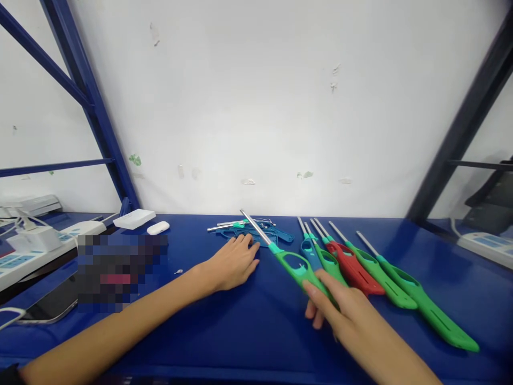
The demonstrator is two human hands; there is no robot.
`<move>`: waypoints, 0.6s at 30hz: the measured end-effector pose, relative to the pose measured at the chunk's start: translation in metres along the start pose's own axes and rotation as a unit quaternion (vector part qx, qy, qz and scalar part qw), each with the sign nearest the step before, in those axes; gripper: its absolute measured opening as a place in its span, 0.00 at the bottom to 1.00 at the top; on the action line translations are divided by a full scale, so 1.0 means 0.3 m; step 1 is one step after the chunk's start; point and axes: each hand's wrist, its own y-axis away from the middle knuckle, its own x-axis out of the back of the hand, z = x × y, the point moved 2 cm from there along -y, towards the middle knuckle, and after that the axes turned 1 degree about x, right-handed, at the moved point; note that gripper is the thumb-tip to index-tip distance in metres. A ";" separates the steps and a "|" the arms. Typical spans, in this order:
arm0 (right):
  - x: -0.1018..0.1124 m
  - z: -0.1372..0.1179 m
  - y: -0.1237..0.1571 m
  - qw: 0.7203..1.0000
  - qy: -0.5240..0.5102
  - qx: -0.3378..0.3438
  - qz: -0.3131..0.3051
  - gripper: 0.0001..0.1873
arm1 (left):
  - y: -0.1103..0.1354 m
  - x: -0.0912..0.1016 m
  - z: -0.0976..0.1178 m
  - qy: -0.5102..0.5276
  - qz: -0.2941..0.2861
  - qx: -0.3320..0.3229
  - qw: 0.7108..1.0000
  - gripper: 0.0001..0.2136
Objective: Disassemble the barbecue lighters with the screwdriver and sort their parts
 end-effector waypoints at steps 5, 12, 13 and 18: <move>0.009 0.032 -0.031 0.995 0.062 0.015 0.074 0.17 | 0.120 0.078 0.047 0.040 0.053 -0.002 0.998 0.10; 0.037 -0.045 -0.021 0.996 0.065 0.061 0.024 0.20 | 0.262 0.169 0.097 0.073 0.226 -0.009 0.971 0.17; 0.034 -0.061 -0.003 0.996 0.055 0.064 0.012 0.22 | 0.271 0.174 0.107 0.057 0.233 -0.037 0.970 0.18; 0.010 -0.094 0.100 0.999 -0.008 0.038 -0.034 0.31 | 0.312 0.199 0.170 -0.020 0.212 -0.138 0.967 0.14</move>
